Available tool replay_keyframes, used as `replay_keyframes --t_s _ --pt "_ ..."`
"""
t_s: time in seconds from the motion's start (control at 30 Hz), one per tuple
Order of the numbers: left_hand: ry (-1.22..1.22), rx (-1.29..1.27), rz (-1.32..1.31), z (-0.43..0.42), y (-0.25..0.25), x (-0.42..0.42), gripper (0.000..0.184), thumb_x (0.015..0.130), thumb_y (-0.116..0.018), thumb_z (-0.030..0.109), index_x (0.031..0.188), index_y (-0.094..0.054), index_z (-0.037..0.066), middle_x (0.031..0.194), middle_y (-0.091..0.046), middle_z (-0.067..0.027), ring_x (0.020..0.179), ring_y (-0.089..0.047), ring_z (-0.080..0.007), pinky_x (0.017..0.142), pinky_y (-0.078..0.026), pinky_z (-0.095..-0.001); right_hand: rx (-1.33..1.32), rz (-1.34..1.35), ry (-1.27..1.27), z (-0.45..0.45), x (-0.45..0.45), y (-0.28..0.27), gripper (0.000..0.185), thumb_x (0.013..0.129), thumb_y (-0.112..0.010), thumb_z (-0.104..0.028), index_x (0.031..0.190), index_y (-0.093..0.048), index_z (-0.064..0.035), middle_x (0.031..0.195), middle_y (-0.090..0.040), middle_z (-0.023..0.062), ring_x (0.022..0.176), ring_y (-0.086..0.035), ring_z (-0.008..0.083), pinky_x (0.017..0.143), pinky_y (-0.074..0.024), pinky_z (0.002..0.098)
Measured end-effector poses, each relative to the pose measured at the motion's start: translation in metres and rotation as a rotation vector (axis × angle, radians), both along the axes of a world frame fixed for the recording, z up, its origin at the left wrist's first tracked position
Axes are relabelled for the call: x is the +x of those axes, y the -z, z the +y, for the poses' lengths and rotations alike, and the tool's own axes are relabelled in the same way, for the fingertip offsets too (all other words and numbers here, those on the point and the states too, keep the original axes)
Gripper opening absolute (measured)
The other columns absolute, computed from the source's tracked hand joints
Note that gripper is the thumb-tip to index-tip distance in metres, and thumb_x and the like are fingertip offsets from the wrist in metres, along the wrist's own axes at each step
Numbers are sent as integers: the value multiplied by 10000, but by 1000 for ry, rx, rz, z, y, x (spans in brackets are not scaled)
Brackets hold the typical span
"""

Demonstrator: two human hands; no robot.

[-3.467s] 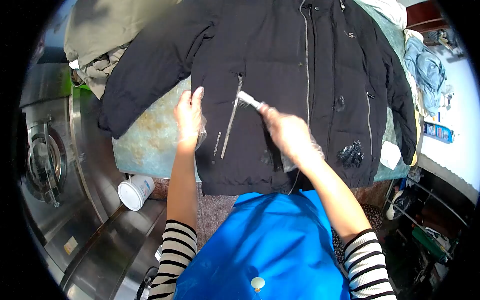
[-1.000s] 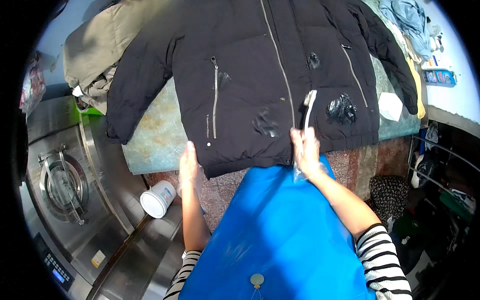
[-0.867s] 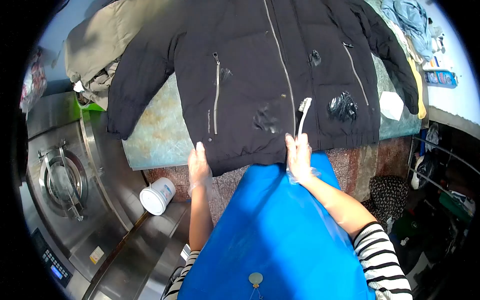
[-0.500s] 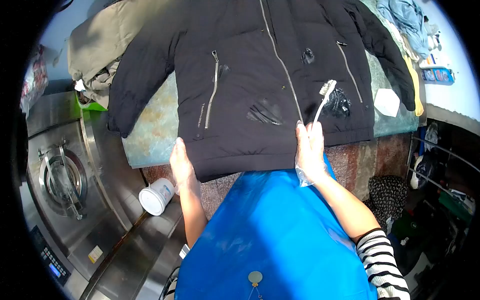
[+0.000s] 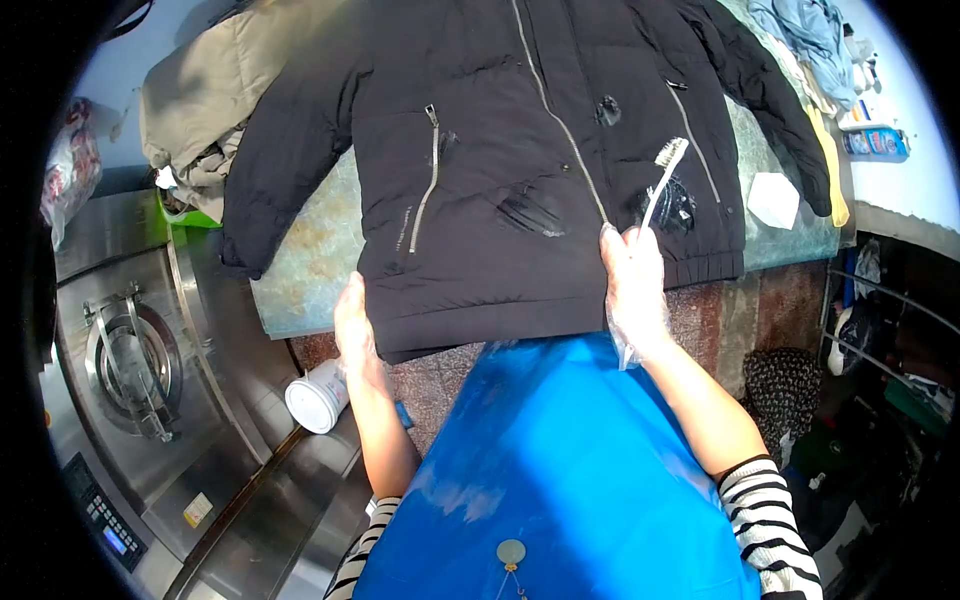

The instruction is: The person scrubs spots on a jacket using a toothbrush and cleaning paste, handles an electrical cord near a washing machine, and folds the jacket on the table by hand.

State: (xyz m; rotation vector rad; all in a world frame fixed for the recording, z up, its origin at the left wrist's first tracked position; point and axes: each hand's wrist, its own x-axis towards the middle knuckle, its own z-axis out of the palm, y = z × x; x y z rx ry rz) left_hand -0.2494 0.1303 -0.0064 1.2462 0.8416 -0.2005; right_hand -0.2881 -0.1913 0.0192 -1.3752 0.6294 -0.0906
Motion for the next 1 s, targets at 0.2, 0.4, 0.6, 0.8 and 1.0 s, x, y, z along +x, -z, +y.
replay_keyframes --t_s 0.2,0.4,0.6,0.8,1.0 --pt "25 -14 -26 3 8 -1 365 1001 -541 274 1166 -608 -45 1062 -649 -84 949 -606 -158 857 -482 -286 -146 61 -27 -4 1 11 286 958 -595 -123 752 -397 -118 724 -323 -69 663 -294 51 576 -284 227" --pt "17 61 -1 1 3 0 414 995 -551 290 1194 -591 -71 1104 -642 -99 981 -597 -163 887 -468 -283 -4 72 14 -4 -1 17 274 971 -578 -115 756 -410 -135 734 -333 -75 659 -308 29 572 -284 203" --pt "52 185 -3 -6 -15 2 405 1000 -540 297 1159 -609 -69 1069 -647 -92 951 -592 -155 859 -465 -282 23 92 29 -6 -2 23 273 970 -581 -102 771 -397 -131 744 -346 -73 649 -318 23 560 -286 184" --pt "171 198 -93 -16 -41 4 337 1004 -526 278 1087 -636 -29 1001 -635 -45 907 -565 -120 828 -449 -270 47 91 48 -12 -5 40 247 959 -590 -72 794 -411 -113 745 -365 -69 651 -335 20 562 -301 181" --pt "204 168 -148 -13 -42 3 299 998 -529 271 1011 -636 -8 946 -604 -11 891 -525 -100 831 -413 -258 -5 51 50 -10 -4 45 253 960 -598 -103 796 -406 -113 723 -363 -72 611 -327 26 522 -295 199"
